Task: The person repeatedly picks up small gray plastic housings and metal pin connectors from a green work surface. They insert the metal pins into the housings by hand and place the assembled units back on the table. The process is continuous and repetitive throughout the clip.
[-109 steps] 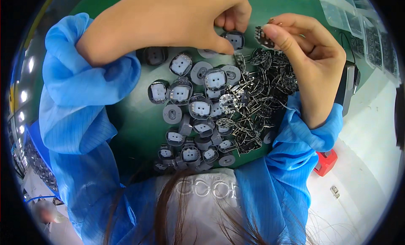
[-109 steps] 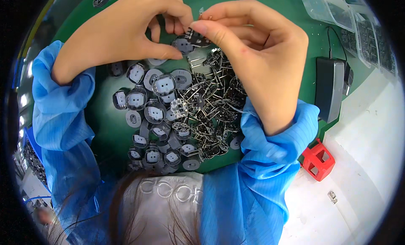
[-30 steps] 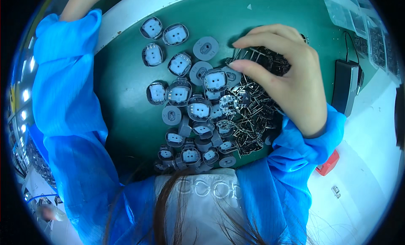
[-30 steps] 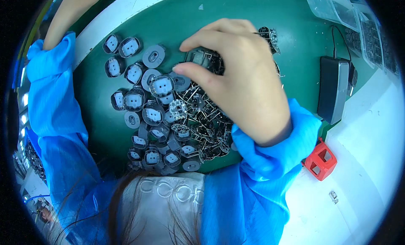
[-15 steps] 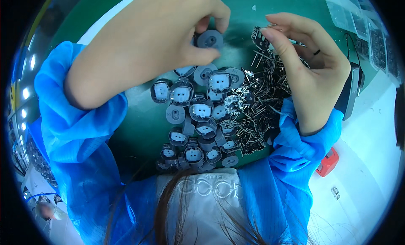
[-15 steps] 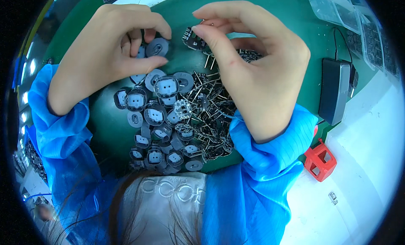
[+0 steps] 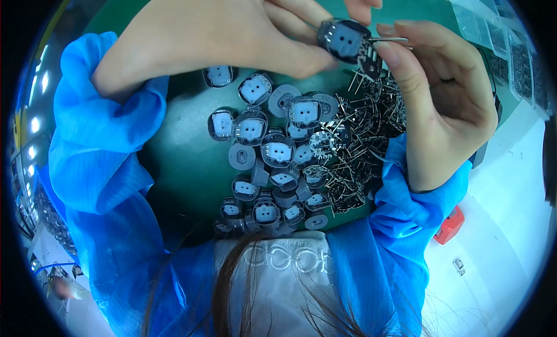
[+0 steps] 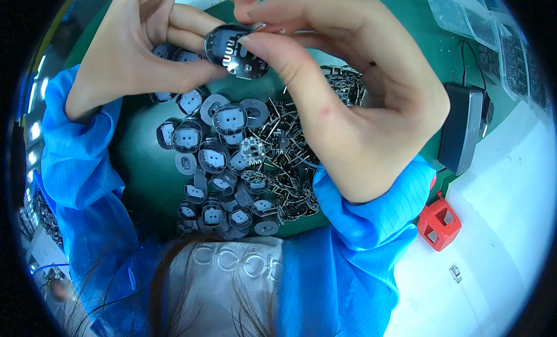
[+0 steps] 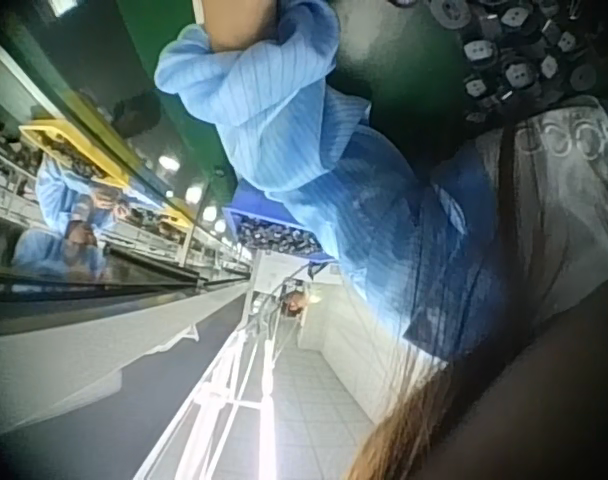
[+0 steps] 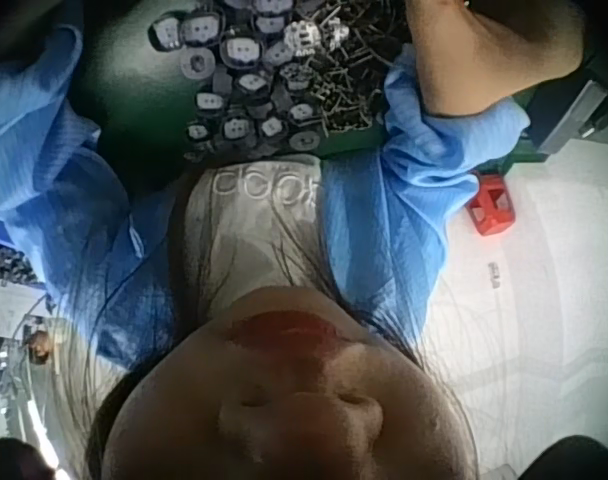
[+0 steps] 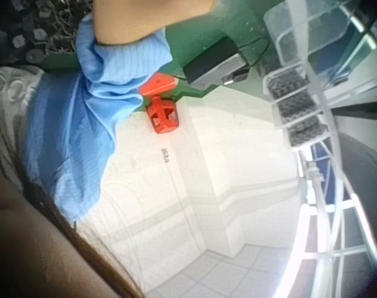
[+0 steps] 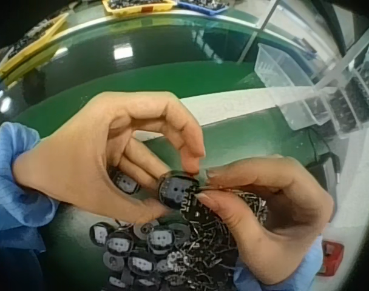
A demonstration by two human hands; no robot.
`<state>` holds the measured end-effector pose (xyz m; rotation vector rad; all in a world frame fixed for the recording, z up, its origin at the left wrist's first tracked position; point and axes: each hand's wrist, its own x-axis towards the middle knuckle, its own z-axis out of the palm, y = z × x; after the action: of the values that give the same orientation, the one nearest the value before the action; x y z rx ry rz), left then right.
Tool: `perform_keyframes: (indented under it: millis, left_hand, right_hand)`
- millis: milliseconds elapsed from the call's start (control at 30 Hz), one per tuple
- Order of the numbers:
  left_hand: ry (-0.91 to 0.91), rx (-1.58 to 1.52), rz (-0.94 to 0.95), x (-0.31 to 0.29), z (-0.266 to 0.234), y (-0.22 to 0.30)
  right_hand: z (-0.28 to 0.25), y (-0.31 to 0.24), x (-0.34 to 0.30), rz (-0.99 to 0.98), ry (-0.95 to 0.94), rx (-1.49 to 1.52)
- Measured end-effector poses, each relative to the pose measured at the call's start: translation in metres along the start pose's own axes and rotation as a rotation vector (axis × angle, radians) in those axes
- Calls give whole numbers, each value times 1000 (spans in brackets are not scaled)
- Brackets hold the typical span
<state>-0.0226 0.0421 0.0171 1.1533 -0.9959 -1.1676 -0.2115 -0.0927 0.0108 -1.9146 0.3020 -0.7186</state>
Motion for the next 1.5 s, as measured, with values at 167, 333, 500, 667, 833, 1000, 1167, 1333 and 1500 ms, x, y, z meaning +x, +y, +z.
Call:
perform_keyframes:
  millis: [167, 333, 500, 667, 833, 1000, 1167, 1333, 1500]
  left_hand:
    - [55, 248, -100, -6, 13, 26]
    - [-14, 332, -74, -8, 11, 5]
    - [57, 343, -78, -7, 19, 7]
    - [-1, 276, -62, -9, 8, 0]
    - [16, 172, -64, -9, 7, -9]
    - [94, 212, -133, -12, 23, 6]
    - [80, 100, -69, -14, 18, 5]
    - [154, 93, -253, -11, 11, 14]
    - [268, 424, -52, -14, 35, 11]
  right_hand:
    - [-1, -8, 8, -132, -129, -288]
    - [4, 5, -1, -212, 9, -161]
    - [4, 14, -2, -168, 33, -100]
    - [5, -7, 3, -93, -83, -381]
    - [11, 3, -2, -103, 43, -183]
    - [17, -7, 1, -275, 12, -433]
    - [14, 2, 2, -527, 12, -585]
    - [42, -32, 17, 131, 46, -196]
    - [12, 12, 1, 215, -196, 262]
